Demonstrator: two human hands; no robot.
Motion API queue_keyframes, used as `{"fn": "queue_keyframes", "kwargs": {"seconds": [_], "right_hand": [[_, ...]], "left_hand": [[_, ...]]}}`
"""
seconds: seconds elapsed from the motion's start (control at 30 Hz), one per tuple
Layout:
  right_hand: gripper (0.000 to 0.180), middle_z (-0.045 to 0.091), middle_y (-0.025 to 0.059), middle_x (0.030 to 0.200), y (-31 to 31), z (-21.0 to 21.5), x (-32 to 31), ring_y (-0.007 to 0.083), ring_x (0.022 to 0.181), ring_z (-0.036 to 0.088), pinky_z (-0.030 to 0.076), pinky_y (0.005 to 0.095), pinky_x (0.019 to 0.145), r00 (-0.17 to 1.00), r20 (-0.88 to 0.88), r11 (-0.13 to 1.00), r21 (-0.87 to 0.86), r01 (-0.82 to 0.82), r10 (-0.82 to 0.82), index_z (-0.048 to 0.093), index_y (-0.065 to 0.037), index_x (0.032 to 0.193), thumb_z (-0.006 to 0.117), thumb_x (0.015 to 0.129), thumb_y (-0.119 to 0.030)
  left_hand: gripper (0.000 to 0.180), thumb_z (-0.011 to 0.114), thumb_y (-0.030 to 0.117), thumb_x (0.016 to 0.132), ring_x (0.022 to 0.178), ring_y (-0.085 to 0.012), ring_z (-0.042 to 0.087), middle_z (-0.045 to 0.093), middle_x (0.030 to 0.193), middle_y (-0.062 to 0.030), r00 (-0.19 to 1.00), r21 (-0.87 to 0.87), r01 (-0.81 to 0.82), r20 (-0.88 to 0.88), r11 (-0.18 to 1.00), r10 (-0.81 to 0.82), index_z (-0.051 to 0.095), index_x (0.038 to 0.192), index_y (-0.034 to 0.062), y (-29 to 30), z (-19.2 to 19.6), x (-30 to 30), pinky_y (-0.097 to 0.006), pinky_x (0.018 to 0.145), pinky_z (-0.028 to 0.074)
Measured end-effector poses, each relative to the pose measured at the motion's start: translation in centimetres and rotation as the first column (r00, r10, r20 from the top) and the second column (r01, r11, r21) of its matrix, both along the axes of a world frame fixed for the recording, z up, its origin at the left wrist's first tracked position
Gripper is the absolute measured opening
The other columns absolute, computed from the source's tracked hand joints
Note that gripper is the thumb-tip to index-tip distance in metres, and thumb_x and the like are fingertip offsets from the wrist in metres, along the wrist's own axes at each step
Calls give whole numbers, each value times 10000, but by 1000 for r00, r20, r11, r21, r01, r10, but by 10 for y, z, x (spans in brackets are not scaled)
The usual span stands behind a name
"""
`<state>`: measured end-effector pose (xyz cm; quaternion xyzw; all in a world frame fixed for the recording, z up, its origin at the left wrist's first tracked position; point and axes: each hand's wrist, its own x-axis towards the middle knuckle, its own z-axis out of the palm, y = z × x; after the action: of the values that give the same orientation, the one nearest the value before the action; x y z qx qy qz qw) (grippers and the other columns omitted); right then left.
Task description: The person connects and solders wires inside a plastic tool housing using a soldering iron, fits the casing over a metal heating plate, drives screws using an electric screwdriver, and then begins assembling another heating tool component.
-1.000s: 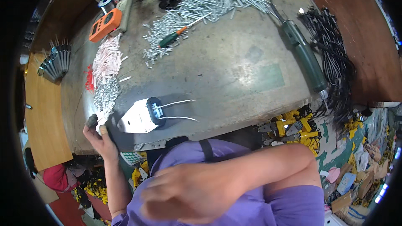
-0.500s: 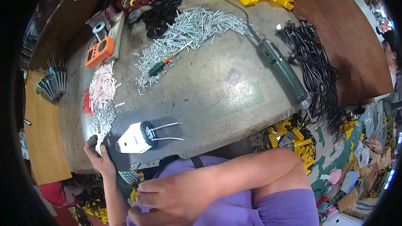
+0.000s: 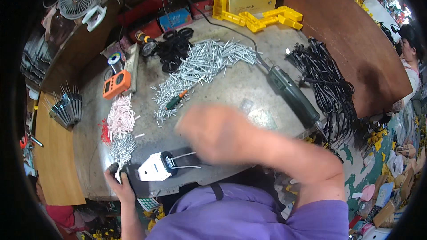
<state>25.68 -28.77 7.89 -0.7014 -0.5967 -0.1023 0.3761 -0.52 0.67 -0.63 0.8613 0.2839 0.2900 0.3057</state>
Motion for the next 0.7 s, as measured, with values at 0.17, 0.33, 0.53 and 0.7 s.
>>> {"fn": "queue_keyframes", "kwargs": {"seconds": [0.17,0.33,0.53,0.7], "right_hand": [[419,524,214,1205,-19,-8,75,349,1130,512,405,417,969,759,-564,945,-214,247,-326,451,32,1224,504,928,-260],[669,264,297,1459,-29,-73,133,451,1372,220,204,458,1135,652,-36,603,-420,678,-758,308,100,1337,443,950,-430],[634,389,289,1380,-32,-81,178,437,1316,325,279,433,1096,516,-49,482,-442,757,-855,339,67,1345,463,942,-405],[541,474,267,1318,-14,-79,198,384,1279,402,325,412,1064,652,-460,790,-228,570,-603,468,84,1244,455,945,-368]], "left_hand": [[375,505,23,852,1089,-253,439,466,1140,-167,1000,-42,2,21,999,-1,401,1206,-46,0,-4,-4,-366,1002,314],[381,509,16,854,1074,-245,451,471,1135,-158,999,-20,20,-38,1000,-20,397,1213,-42,5,-4,-1,-359,987,330],[365,519,22,856,1047,-247,467,484,1120,-150,1000,-2,12,-24,1000,-12,412,1199,-43,3,-1,0,-355,968,350],[342,517,16,847,1029,-242,474,490,1094,-148,1000,-39,18,-1,999,-18,426,1173,-35,3,-2,-1,-347,958,356]]}}
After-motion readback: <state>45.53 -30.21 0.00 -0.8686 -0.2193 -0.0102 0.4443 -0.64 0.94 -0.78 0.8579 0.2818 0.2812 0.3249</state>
